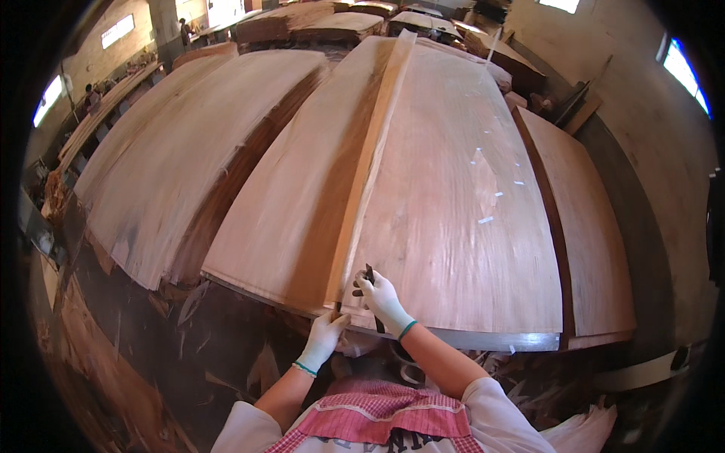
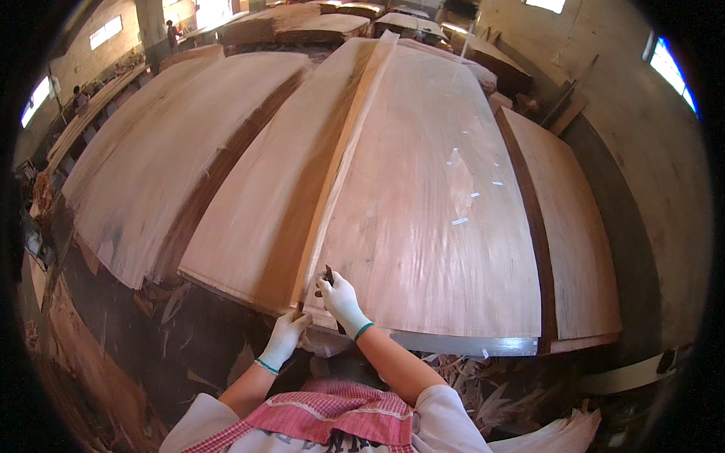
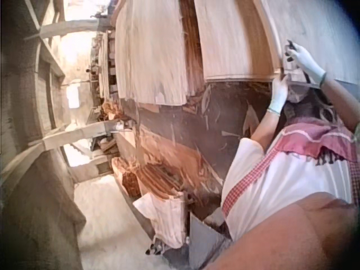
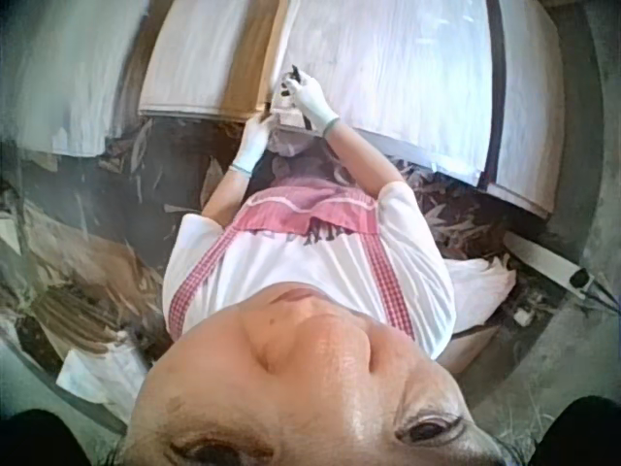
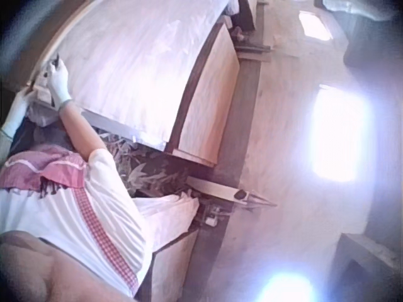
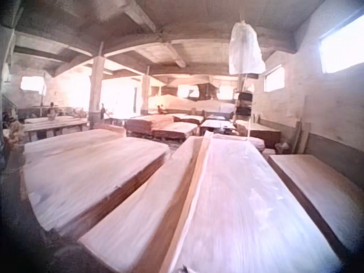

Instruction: The person prepares large wood veneer sheets by applying adhesive tape to cracks, trimming edges with a knife, and moving the sheets between stacks.

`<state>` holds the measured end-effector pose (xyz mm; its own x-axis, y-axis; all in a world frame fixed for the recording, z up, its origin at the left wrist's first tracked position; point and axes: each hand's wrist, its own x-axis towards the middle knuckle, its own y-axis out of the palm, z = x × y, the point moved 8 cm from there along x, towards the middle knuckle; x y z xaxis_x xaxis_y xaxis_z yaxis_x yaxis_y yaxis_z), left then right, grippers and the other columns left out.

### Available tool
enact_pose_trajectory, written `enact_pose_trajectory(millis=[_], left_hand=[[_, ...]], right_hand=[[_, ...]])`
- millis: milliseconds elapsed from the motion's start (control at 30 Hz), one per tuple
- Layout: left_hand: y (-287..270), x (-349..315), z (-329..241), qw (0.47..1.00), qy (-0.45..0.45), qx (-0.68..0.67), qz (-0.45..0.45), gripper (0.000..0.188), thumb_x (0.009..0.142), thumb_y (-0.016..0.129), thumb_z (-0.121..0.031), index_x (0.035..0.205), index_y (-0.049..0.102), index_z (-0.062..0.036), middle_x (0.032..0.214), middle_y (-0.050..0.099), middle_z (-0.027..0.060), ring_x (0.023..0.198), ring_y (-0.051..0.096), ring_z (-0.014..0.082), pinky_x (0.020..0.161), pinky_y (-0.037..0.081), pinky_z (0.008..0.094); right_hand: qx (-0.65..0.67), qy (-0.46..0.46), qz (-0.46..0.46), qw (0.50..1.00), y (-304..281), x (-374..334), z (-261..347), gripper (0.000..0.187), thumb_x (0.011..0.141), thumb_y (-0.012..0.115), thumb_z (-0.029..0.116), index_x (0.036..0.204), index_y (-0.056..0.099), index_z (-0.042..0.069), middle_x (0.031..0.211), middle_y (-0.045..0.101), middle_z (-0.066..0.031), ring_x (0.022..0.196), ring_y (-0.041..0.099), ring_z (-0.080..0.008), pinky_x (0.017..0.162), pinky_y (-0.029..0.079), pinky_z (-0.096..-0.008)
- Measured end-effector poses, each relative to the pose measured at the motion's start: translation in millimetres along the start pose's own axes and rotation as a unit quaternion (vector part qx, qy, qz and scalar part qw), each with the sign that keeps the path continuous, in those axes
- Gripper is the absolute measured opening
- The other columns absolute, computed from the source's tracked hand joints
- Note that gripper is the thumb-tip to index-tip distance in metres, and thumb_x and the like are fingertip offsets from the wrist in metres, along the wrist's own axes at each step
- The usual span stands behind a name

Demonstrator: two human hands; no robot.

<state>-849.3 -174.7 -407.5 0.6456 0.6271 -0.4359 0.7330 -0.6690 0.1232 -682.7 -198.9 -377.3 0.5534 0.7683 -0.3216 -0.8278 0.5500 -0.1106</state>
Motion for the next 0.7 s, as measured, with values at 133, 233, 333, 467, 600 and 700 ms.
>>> enact_pose_trajectory(millis=[133, 233, 333, 467, 600, 700], left_hand=[[79, -20, -3, 0.999, 0.034, 0.004, 0.017, 0.024, 0.092, 0.061, -0.023, 0.082, 0.051, -0.0036, 0.057, 0.046, 0.0008, 0.04, 0.045, 0.0116, 0.036, 0.038, 0.0258], [175, -31, 11, 1.0, -0.008, -0.007, 0.01, 0.023, 0.092, 0.06, -0.022, 0.082, 0.05, -0.0044, 0.06, 0.047, 0.0005, 0.042, 0.045, 0.0107, 0.036, 0.039, 0.0256], [267, -43, 37, 0.999, -0.015, -0.023, 0.029, 0.02, 0.094, 0.058, -0.022, 0.095, 0.054, -0.0028, 0.064, 0.049, 0.0005, 0.051, 0.046, 0.0085, 0.042, 0.039, 0.0246], [381, -69, 31, 0.976, 0.098, 0.182, 0.062, 0.025, 0.093, 0.058, -0.024, 0.104, 0.053, -0.0021, 0.073, 0.057, 0.0002, 0.056, 0.051, 0.0081, 0.047, 0.042, 0.0253], [489, -101, 17, 0.926, 0.164, 0.057, 0.336, 0.052, 0.095, 0.058, -0.022, 0.135, 0.035, 0.0023, 0.106, 0.06, 0.011, 0.09, 0.061, 0.015, 0.079, 0.051, 0.0277], [520, -84, 34, 0.92, 0.016, 0.016, 0.39, 0.06, 0.096, 0.056, -0.023, 0.142, 0.027, 0.0022, 0.124, 0.052, 0.0153, 0.114, 0.055, 0.0219, 0.099, 0.044, 0.0341]], right_hand=[[-0.011, -0.058, -0.061, 0.996, -61, -15, -5, 0.029, 0.094, 0.053, 0.027, 0.107, 0.058, 0.001, 0.09, 0.065, -0.0074, 0.075, 0.065, -0.0163, 0.051, 0.048, -0.0284], [-0.084, -0.147, -0.156, 0.973, -132, -29, 1, 0.031, 0.092, 0.054, 0.027, 0.105, 0.058, -0.001, 0.077, 0.064, -0.0113, 0.071, 0.061, -0.0199, 0.064, 0.049, -0.0357], [-0.152, -0.07, -0.225, 0.96, -211, -56, -18, 0.031, 0.091, 0.057, 0.026, 0.109, 0.06, 0.002, 0.095, 0.068, -0.0213, 0.09, 0.066, -0.0347, 0.077, 0.05, -0.0396], [-0.025, -0.067, -0.265, 0.962, -318, -90, -42, 0.023, 0.091, 0.058, 0.025, 0.097, 0.06, 0.003, 0.085, 0.064, -0.0143, 0.08, 0.061, -0.0282, 0.069, 0.046, -0.0381], [0.086, -0.159, -0.228, 0.957, -438, -143, -10, 0.022, 0.09, 0.062, 0.02, 0.076, 0.058, 0.004, 0.065, 0.045, 0.0078, 0.058, 0.038, -0.0044, 0.048, 0.032, -0.0281], [0.091, -0.136, -0.248, 0.955, -565, -168, -9, 0.022, 0.088, 0.065, 0.02, 0.074, 0.061, 0.004, 0.067, 0.052, 0.0052, 0.06, 0.044, -0.0053, 0.051, 0.036, -0.0273]])
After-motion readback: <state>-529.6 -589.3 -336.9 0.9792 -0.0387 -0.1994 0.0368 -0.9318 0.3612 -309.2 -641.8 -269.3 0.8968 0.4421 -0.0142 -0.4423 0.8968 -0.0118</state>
